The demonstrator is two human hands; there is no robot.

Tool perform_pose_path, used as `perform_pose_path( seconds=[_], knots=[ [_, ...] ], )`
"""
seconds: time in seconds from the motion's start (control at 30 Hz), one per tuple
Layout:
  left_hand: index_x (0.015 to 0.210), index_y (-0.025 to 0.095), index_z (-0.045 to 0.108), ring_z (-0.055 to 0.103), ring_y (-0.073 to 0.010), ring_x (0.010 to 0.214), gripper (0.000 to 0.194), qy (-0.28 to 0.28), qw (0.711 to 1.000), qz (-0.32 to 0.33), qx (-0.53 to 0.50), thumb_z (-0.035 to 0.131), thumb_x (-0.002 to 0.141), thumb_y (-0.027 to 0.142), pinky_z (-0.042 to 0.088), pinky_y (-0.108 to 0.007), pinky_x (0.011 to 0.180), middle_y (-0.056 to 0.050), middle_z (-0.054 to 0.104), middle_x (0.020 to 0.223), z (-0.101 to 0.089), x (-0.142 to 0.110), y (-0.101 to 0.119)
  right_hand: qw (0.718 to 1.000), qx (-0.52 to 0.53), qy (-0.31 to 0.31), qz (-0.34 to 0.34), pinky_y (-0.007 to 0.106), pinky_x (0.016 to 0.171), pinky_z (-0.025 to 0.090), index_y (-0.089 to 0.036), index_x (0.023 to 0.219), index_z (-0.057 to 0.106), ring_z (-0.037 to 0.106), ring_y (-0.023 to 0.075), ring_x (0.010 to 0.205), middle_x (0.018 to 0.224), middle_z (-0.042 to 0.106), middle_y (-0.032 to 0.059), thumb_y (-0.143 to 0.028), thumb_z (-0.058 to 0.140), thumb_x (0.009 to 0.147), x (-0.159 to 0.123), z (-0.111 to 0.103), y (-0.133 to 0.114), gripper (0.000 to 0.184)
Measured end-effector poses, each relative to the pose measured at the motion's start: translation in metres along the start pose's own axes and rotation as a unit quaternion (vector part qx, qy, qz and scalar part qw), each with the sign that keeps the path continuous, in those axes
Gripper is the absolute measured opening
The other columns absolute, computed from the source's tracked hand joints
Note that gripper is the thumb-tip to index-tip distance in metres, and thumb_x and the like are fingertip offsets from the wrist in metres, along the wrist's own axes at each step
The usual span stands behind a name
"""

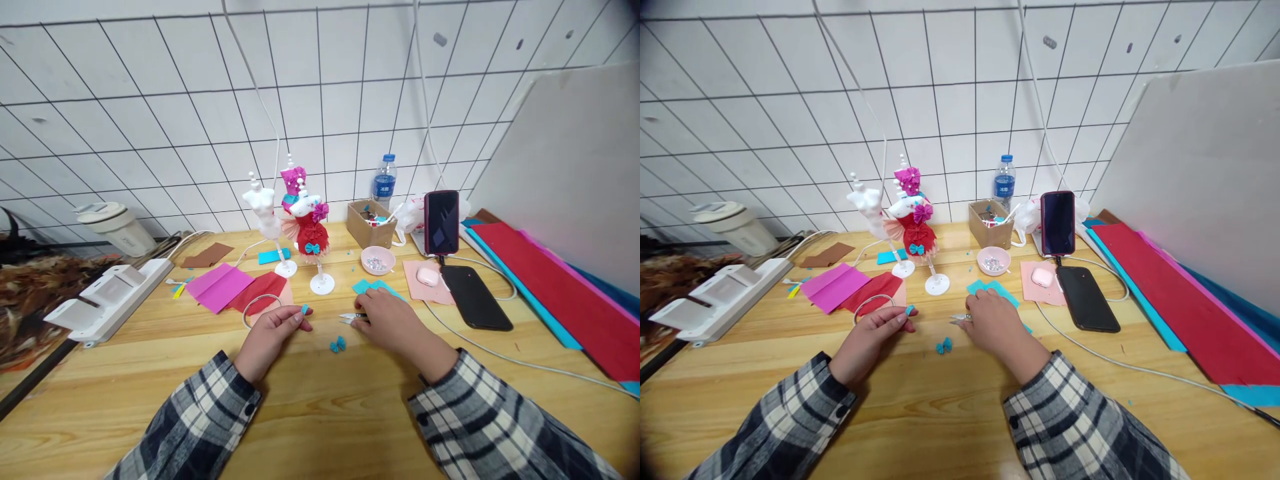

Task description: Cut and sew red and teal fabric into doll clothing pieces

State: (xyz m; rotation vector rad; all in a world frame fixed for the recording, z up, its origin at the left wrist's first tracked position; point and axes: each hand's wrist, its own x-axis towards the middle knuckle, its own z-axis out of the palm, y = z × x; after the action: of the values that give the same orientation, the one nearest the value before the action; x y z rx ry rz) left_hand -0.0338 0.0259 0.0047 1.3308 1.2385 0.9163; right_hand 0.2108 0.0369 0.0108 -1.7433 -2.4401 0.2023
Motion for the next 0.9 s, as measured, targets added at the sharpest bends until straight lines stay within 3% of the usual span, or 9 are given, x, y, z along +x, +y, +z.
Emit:
perform_pose_path(
  seconds=[0.2,0.37,0.57,0.9],
  knots=[
    [0.111,0.015,0.065,0.065,-0.0194,0.086,0.041,-0.021,0.996,-0.034,-0.078,0.068,0.076,0.035,0.044,-0.033,0.086,-0.008,0.074,0.087,0.000,-0.002,0.000,1.000,0.018,0.008,-0.007,0.030,0.068,0.033,-0.020,0.080,0.054,0.054,0.0229,0.086,0.084,0.061,0.0059,-0.031,0.061,0.084,0.003,0.001,-0.008,0.014],
    [0.117,0.013,0.060,0.067,-0.0209,0.086,0.050,-0.012,0.996,-0.034,-0.081,0.070,0.073,0.036,0.045,-0.035,0.086,-0.009,0.074,0.085,0.003,-0.004,0.001,0.984,0.175,-0.021,-0.007,0.026,0.053,0.026,-0.021,0.094,0.044,0.053,0.0155,0.062,0.071,0.059,0.0009,-0.030,0.041,0.094,-0.005,-0.008,-0.030,0.010],
    [0.122,0.014,0.057,0.067,-0.0208,0.081,0.056,-0.026,0.998,-0.027,-0.058,0.070,0.072,0.037,0.048,-0.034,0.079,-0.008,0.074,0.082,0.006,-0.005,0.001,0.942,0.331,-0.044,-0.036,0.026,0.062,0.036,-0.021,0.087,0.044,0.053,0.0150,0.069,0.074,0.056,0.0002,-0.045,0.023,0.097,-0.010,-0.003,-0.040,0.034],
    [0.124,0.014,0.056,0.064,-0.0144,0.067,0.059,-0.056,0.993,-0.021,-0.107,0.073,0.070,0.032,0.049,-0.030,0.071,-0.003,0.071,0.072,0.011,-0.009,0.000,0.927,0.358,-0.091,-0.069,0.025,0.062,0.036,-0.022,0.086,0.049,0.050,0.0145,0.068,0.072,0.054,0.0001,-0.047,0.019,0.098,-0.012,0.007,-0.047,0.041]
  ],
)
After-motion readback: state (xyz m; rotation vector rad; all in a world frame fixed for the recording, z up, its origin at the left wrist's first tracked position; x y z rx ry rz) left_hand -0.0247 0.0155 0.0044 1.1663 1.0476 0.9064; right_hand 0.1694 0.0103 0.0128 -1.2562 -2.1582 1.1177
